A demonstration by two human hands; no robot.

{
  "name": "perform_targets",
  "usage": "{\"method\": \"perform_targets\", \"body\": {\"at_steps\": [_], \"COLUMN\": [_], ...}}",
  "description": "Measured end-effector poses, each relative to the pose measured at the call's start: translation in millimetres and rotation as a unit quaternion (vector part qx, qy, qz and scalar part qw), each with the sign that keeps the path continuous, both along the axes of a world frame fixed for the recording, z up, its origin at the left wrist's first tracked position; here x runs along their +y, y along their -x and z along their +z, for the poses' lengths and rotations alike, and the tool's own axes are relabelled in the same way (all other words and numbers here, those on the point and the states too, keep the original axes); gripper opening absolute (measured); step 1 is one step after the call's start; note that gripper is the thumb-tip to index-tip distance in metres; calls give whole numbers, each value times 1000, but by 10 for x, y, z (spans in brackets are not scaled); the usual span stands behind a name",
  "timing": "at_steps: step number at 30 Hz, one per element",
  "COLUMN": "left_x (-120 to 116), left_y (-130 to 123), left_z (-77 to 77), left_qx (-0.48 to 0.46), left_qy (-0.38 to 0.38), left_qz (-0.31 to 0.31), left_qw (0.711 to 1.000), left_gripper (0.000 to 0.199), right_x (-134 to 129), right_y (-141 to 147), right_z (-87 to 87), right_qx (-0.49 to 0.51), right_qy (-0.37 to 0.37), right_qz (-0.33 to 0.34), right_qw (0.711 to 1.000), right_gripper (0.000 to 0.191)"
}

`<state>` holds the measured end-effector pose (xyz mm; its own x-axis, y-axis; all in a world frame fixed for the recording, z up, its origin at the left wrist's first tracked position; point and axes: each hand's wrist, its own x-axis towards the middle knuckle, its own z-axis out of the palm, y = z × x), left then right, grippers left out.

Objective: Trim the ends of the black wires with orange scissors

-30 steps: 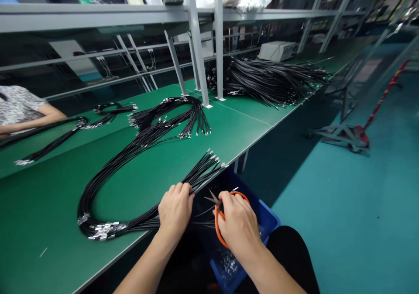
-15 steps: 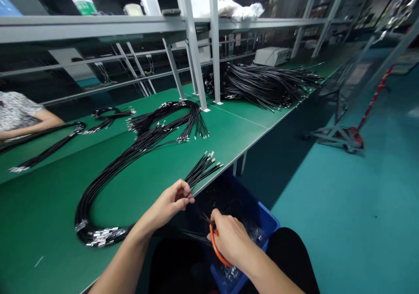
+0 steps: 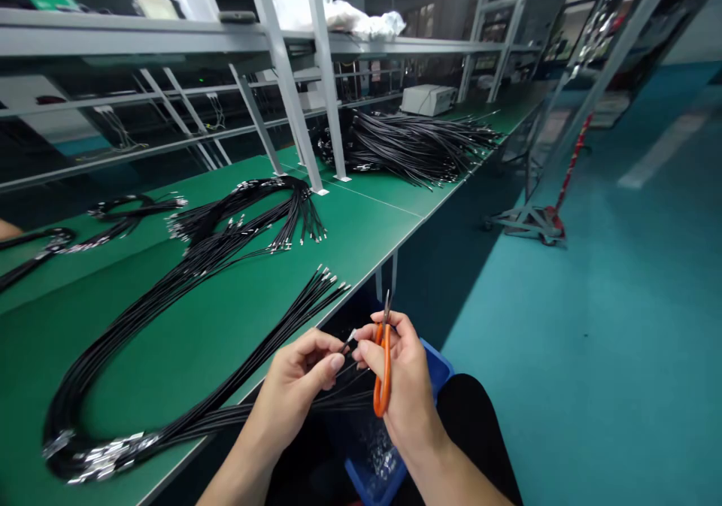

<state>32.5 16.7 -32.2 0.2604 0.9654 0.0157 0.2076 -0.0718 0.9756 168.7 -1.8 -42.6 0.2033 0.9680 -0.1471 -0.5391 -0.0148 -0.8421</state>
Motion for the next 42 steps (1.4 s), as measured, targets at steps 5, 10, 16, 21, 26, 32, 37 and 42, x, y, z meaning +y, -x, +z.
{"method": "perform_targets", "body": {"at_steps": [5, 10, 16, 21, 26, 32, 37, 42], "left_x": [-52, -92, -113, -125, -121, -54, -42, -71], "left_y": [-13, -29, -40, -35, -55, -40, 28, 8], "left_z": [-13, -6, -5, -54, -5, 101, 72, 73], "left_qx": [-4, 44, 69, 3, -62, -161, -242, -276], "left_qy": [-7, -32, -64, -34, -13, 46, 104, 118], "left_qz": [11, 31, 36, 36, 48, 24, 5, -1], "left_qw": [1000, 998, 995, 999, 997, 986, 965, 954], "left_gripper": [12, 9, 11, 12, 19, 15, 14, 13], "right_x": [-14, 9, 9, -7, -40, -75, -83, -84], "right_y": [35, 58, 61, 98, 187, 230, 215, 233], "right_z": [78, 66, 59, 46, 111, 125, 98, 101], "right_qx": [47, 52, 47, 130, 122, 135, 145, 150], "right_qy": [-4, 6, 12, 44, 59, 34, 39, 38], "right_qz": [2, -12, -13, 41, 35, 56, 72, 71], "right_qw": [999, 999, 999, 990, 990, 989, 986, 985], "right_gripper": [33, 32, 30, 25, 28, 27, 25, 25]}}
